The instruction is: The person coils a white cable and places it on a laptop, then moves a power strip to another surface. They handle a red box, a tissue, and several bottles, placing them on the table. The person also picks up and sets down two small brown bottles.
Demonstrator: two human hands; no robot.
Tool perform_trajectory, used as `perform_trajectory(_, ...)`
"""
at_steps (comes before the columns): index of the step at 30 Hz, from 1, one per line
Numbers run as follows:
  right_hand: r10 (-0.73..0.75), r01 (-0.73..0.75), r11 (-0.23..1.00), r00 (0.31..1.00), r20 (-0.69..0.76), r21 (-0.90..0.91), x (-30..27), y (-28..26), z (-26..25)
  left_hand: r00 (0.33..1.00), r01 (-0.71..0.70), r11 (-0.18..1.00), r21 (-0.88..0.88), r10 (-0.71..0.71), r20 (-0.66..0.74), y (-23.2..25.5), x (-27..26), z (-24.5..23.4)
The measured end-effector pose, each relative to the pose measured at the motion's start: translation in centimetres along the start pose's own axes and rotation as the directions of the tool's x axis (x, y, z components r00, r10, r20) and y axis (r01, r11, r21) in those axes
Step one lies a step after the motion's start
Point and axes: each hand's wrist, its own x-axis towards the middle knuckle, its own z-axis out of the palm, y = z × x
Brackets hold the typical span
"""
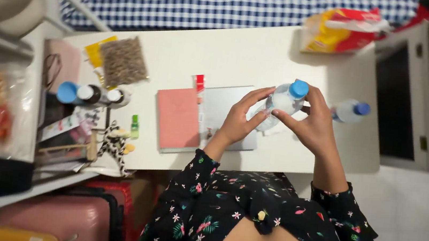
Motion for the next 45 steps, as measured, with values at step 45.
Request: perform_trajectory(45,0.362,-0.436,0.891,0.849,-0.384,-0.124,-10.6,20.9,-11.6,0.879,0.165,0.890,0.425,-0.327,0.346,-12.6,9.2,23.3)
